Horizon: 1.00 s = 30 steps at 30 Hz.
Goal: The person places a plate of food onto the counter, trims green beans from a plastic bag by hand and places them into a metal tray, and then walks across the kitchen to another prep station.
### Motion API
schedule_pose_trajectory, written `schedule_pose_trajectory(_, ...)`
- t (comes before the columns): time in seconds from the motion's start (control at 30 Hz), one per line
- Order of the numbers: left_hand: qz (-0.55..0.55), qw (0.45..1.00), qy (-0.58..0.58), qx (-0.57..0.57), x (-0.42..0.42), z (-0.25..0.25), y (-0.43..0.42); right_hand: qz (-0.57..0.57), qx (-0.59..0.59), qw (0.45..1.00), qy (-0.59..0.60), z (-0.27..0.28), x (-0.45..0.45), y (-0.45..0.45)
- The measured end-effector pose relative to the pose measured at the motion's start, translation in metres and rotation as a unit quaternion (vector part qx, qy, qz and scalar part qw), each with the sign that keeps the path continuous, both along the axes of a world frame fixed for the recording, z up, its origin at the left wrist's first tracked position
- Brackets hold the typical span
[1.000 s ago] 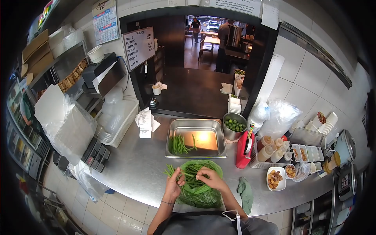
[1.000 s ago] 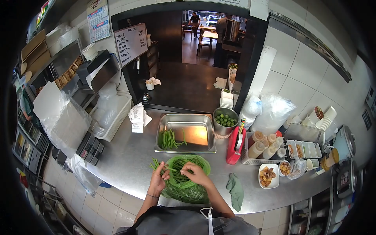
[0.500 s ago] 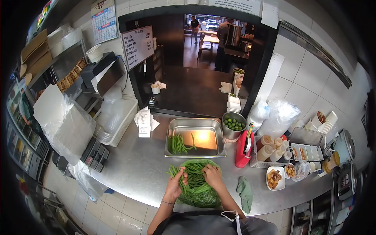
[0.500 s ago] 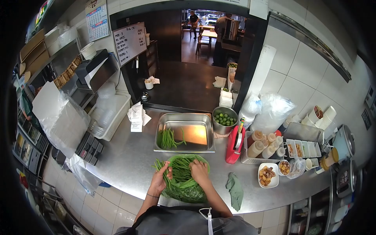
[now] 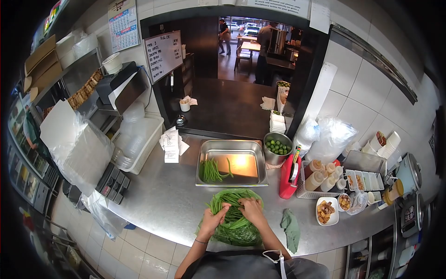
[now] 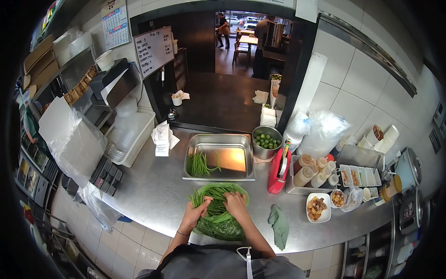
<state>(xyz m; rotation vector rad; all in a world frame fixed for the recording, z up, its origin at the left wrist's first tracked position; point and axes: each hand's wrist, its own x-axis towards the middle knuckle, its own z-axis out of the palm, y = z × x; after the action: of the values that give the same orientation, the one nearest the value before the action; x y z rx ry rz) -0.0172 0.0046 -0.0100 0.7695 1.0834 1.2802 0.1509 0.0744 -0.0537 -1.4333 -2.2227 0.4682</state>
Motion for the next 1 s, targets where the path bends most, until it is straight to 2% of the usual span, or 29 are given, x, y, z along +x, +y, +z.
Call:
schedule_pose_trajectory(0.03,-0.002,1.0,0.021,0.009,0.0,-0.002,0.0,0.0,0.032,0.999,-0.037,-0.002,-0.001,0.0)
schedule_pose_trajectory(0.17,0.0,0.999,0.035,0.022,0.0,-0.004,0.0,0.004,0.009,0.999,-0.047,0.0,0.001,0.0)
schedule_pose_trajectory(0.23,0.014,0.998,0.052,0.031,0.0,-0.007,0.001,-0.034,0.085,0.996,-0.002,0.001,0.002,-0.002)
schedule_pose_trajectory(0.37,0.023,0.997,0.071,0.024,0.002,-0.012,0.001,-0.057,0.092,0.993,0.041,0.014,0.005,-0.006)
schedule_pose_trajectory(0.47,0.037,0.992,0.115,0.02,0.004,-0.013,0.002,-0.045,0.061,0.994,0.081,0.023,0.003,-0.013)
schedule_pose_trajectory(0.67,0.032,0.966,0.255,0.036,0.001,-0.037,0.005,0.007,0.01,1.0,0.01,0.026,-0.005,-0.027)
schedule_pose_trajectory(0.73,0.023,0.898,0.409,0.16,-0.001,-0.042,0.005,0.057,0.041,0.998,-0.004,0.029,-0.006,-0.028)
schedule_pose_trajectory(0.83,0.001,0.886,0.45,0.112,0.001,-0.043,0.004,0.094,0.002,0.995,0.024,0.034,-0.003,-0.024)
schedule_pose_trajectory(1.0,0.015,0.893,0.432,0.127,0.004,-0.043,0.005,0.114,-0.024,0.991,0.072,0.049,0.011,-0.019)
